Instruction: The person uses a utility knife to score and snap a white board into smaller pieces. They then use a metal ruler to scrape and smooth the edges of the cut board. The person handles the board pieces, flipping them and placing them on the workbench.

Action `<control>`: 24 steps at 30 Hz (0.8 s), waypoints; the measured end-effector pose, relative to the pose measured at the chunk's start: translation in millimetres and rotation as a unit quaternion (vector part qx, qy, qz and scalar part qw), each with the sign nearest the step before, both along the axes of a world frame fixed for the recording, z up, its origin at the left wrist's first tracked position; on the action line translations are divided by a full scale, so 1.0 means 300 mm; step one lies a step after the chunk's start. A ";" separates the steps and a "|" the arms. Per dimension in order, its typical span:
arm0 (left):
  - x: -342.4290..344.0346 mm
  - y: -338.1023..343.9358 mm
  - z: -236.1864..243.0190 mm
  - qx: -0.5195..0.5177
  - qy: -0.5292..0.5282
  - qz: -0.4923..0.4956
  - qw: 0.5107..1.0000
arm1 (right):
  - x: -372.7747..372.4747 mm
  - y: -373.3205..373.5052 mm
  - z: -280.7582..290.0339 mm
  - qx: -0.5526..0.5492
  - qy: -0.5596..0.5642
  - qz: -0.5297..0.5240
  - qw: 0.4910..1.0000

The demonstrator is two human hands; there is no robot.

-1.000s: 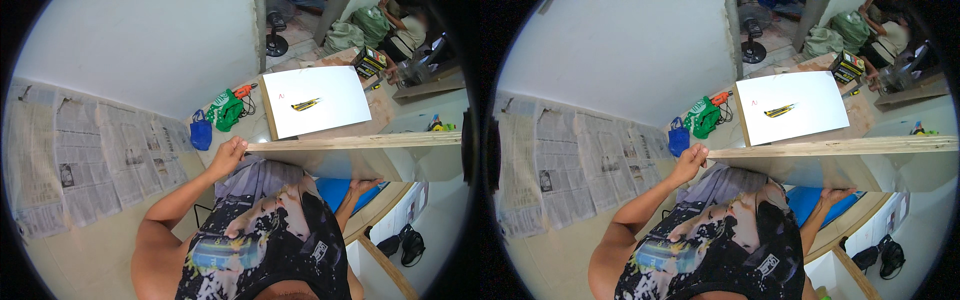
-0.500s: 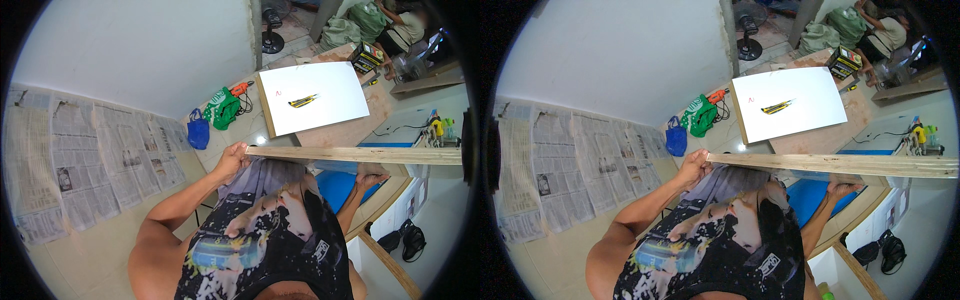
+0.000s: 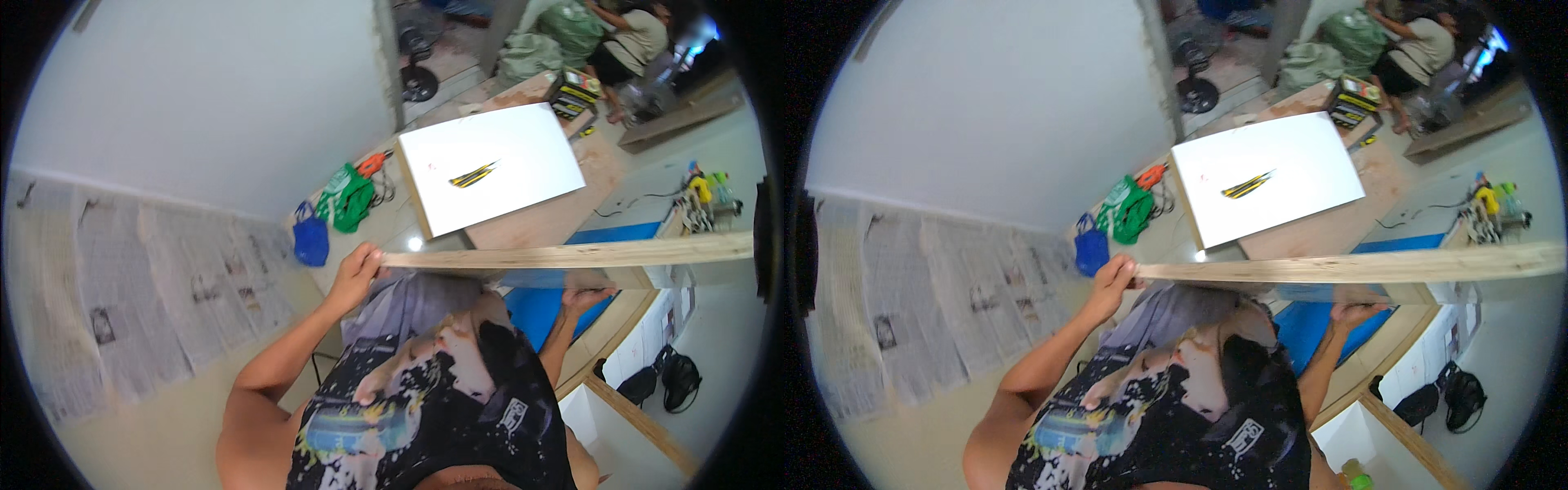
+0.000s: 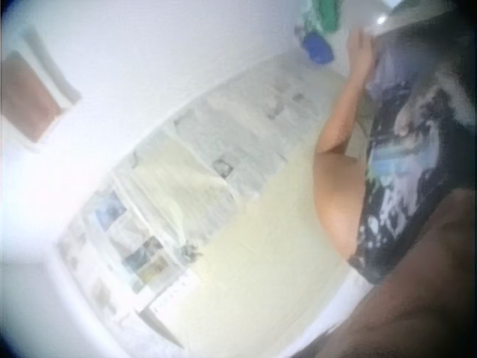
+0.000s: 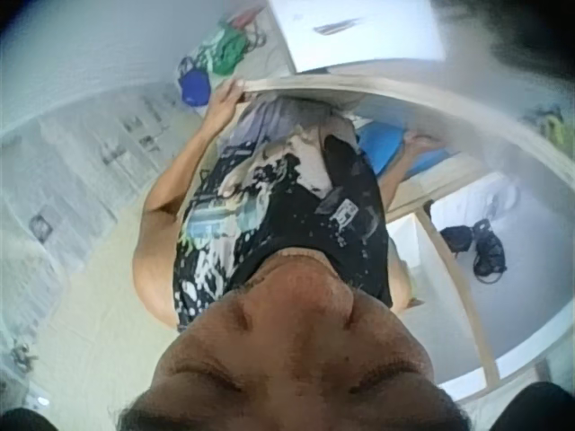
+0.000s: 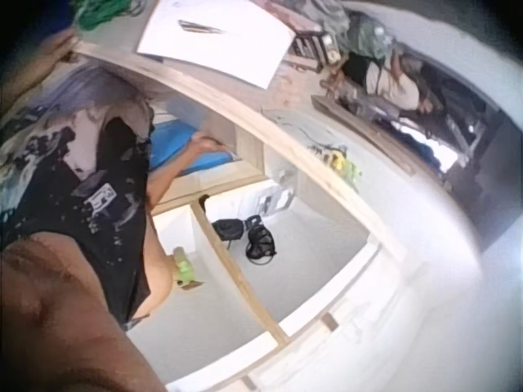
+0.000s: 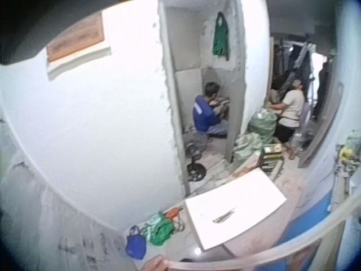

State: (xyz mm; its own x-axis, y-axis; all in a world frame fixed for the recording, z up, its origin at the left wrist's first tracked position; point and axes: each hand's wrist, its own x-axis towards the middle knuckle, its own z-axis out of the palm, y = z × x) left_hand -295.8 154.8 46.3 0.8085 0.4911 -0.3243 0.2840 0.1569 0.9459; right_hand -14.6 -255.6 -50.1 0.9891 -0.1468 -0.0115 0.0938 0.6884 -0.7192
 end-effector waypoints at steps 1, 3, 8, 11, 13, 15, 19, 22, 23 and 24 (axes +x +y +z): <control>-0.007 0.014 0.013 0.034 0.004 -0.019 0.999 | -0.009 -0.007 -0.009 -0.006 0.000 -0.014 1.000; -0.008 0.015 -0.021 0.035 -0.003 -0.014 0.999 | -0.020 -0.009 -0.007 -0.032 0.000 -0.030 0.999; 0.079 -0.019 -0.063 0.090 0.075 -0.072 0.990 | -0.035 -0.042 0.042 -0.077 -0.011 -0.050 0.996; 0.185 -0.026 -0.261 -0.047 0.064 -0.035 0.996 | -0.005 -0.089 0.054 -0.112 -0.031 -0.056 0.992; 0.270 0.003 -0.339 0.025 0.071 -0.095 0.993 | 0.002 -0.091 0.099 -0.139 -0.051 -0.085 0.985; 0.368 -0.007 -0.350 0.056 0.065 -0.145 0.986 | 0.044 -0.132 0.156 -0.156 -0.092 -0.083 0.980; 0.521 0.003 -0.246 0.240 0.011 -0.230 0.943 | 0.129 -0.094 0.302 -0.177 -0.133 -0.143 0.965; 0.676 -0.081 0.013 0.336 -0.193 -0.283 0.877 | 0.225 -0.218 0.259 -0.217 -0.168 -0.170 0.947; 0.727 -0.125 0.102 0.305 -0.248 -0.296 0.870 | 0.262 -0.278 0.208 -0.235 -0.174 -0.180 0.939; 0.774 -0.200 0.163 0.203 -0.244 -0.307 0.897 | 0.313 -0.352 0.150 -0.252 -0.179 -0.176 0.935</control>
